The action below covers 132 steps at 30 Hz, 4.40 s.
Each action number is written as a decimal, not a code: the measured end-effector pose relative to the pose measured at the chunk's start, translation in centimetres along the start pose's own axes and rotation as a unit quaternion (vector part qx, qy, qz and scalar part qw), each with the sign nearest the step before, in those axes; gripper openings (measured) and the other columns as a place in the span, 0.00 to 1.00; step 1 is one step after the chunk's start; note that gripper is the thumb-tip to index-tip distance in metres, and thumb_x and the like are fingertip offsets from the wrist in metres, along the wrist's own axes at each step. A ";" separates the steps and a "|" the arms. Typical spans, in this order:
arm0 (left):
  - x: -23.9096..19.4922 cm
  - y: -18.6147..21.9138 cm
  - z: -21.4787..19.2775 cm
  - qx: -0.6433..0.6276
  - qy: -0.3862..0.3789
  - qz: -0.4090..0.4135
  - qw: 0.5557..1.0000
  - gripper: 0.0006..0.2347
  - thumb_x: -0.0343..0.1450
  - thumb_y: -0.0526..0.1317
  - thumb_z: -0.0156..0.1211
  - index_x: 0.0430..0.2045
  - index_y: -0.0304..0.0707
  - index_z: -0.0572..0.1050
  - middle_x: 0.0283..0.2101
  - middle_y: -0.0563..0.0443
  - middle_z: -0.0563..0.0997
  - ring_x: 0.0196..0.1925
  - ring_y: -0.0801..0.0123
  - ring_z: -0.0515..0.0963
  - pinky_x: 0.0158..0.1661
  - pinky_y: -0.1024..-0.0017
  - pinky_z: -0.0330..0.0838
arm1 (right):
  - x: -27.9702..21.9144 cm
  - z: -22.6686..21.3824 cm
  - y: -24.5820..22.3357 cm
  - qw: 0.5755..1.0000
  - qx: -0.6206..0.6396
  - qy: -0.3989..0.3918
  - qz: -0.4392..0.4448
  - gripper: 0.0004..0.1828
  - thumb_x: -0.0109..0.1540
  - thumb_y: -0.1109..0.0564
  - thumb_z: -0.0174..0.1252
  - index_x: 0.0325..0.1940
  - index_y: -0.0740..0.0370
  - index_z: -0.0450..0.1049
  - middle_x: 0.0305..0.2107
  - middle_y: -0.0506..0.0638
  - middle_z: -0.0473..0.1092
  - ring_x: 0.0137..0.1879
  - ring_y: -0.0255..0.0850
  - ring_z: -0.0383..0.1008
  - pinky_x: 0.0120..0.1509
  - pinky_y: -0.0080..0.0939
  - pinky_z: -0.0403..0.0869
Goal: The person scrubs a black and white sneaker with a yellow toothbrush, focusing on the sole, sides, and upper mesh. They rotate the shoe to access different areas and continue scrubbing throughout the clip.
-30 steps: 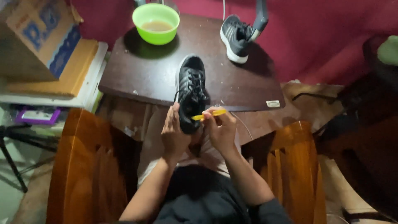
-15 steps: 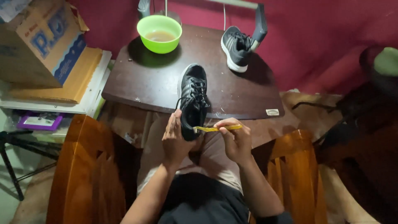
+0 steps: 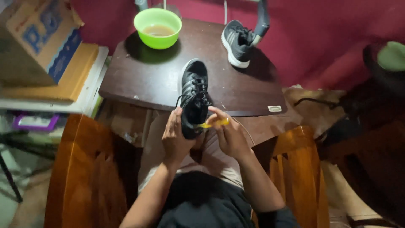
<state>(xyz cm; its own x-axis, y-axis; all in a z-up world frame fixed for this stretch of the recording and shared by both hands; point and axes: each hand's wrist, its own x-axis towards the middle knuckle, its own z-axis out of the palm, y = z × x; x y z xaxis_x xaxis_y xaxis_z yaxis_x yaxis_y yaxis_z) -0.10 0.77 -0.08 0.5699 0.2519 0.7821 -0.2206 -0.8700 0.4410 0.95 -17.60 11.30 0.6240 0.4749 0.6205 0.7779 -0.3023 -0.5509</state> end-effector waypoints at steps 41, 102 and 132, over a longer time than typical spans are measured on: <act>-0.7 -2.0 1.2 -0.009 -0.012 -0.038 0.999 0.49 0.43 0.53 0.73 0.67 0.50 0.67 0.64 0.52 0.75 0.63 0.58 0.77 0.54 0.61 0.74 | -0.4 2.0 7.6 0.989 0.038 0.091 -0.107 0.11 0.70 0.51 0.39 0.45 0.59 0.65 0.41 0.51 0.73 0.50 0.52 0.76 0.61 0.48 0.71; 1.1 0.8 0.9 0.038 0.071 -0.071 0.994 0.41 0.45 0.55 0.72 0.58 0.46 0.75 0.54 0.53 0.82 0.53 0.65 0.83 0.51 0.70 0.77 | 2.5 5.1 4.5 0.990 -0.029 0.073 -0.114 0.13 0.59 0.68 0.59 0.43 0.55 0.80 0.42 0.49 0.78 0.48 0.53 0.78 0.56 0.50 0.76; 22.2 -0.2 -9.1 0.051 -0.434 0.113 0.892 0.44 0.43 0.60 0.71 0.61 0.68 0.69 0.56 0.67 0.79 0.53 0.52 0.83 0.54 0.51 0.75 | 7.8 0.5 3.9 0.989 -0.106 0.106 -0.013 0.15 0.58 0.67 0.62 0.45 0.50 0.80 0.35 0.50 0.80 0.42 0.51 0.81 0.49 0.48 0.79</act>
<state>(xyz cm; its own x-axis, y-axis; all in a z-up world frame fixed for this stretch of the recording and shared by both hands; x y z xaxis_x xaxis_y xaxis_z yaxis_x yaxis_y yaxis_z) 5.36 10.36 21.23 0.9278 -0.3201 0.1915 -0.3603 -0.9020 0.2379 8.82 -14.64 13.68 0.5874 0.3084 0.7482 0.7783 -0.4685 -0.4179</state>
